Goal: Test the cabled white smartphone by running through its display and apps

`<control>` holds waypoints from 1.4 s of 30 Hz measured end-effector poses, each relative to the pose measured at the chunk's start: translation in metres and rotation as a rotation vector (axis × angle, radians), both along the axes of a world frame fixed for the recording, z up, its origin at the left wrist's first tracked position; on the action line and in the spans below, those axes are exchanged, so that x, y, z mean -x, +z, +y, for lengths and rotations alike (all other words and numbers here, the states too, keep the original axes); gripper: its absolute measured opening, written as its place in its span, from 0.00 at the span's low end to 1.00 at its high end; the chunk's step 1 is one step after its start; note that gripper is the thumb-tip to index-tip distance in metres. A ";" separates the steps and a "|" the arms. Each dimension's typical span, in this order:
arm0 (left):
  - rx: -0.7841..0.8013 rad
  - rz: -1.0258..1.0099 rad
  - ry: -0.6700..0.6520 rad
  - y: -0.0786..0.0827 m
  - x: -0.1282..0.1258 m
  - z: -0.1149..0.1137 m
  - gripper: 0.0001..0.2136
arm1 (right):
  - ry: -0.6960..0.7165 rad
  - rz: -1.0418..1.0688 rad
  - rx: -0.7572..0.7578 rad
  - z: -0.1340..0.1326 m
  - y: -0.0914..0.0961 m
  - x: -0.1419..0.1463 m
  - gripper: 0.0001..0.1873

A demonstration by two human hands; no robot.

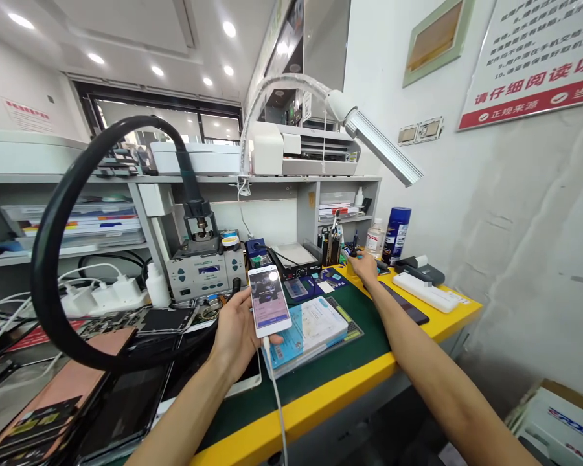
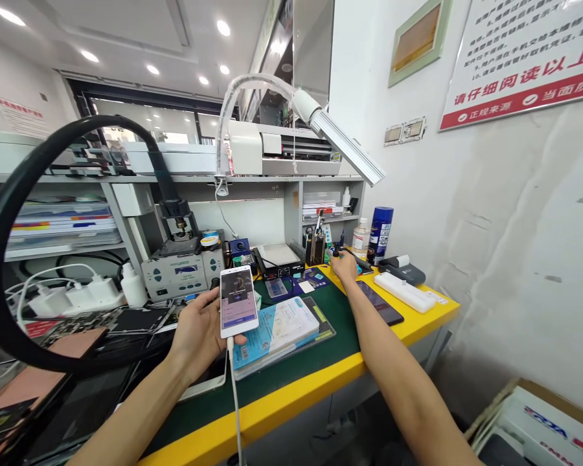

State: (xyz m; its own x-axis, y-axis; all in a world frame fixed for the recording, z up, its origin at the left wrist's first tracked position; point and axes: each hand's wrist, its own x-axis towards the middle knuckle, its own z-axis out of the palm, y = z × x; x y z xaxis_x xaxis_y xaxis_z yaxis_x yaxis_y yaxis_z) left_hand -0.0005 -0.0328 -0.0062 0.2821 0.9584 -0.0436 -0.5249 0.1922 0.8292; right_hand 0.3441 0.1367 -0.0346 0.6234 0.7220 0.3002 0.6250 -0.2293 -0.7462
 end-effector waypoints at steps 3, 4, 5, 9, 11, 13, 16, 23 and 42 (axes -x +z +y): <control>-0.001 0.005 0.014 0.001 0.000 -0.002 0.19 | -0.039 -0.007 0.002 -0.001 0.001 -0.002 0.17; -0.002 0.005 0.016 0.002 0.000 -0.002 0.19 | -0.054 -0.007 0.001 -0.002 0.001 -0.002 0.17; -0.002 0.004 0.018 0.002 0.000 -0.002 0.19 | -0.068 -0.008 -0.002 -0.002 0.001 -0.003 0.17; 0.006 -0.006 0.013 0.003 -0.001 -0.002 0.19 | -0.101 -0.008 -0.005 0.000 0.000 -0.005 0.18; 0.005 -0.006 0.004 0.002 -0.001 -0.001 0.19 | -0.107 0.002 0.008 0.002 -0.002 -0.007 0.17; 0.001 -0.002 0.001 0.001 -0.001 0.000 0.20 | -0.114 0.018 0.025 0.003 -0.003 -0.009 0.17; -0.007 0.004 0.006 -0.001 -0.001 0.001 0.20 | -0.132 0.036 0.035 0.005 -0.005 -0.011 0.17; -0.009 0.006 0.019 -0.001 0.000 -0.001 0.20 | -0.189 0.056 -0.015 -0.001 -0.002 -0.007 0.17; -0.001 -0.015 -0.010 -0.001 -0.002 0.004 0.21 | 0.189 -0.014 0.127 0.035 0.029 0.039 0.19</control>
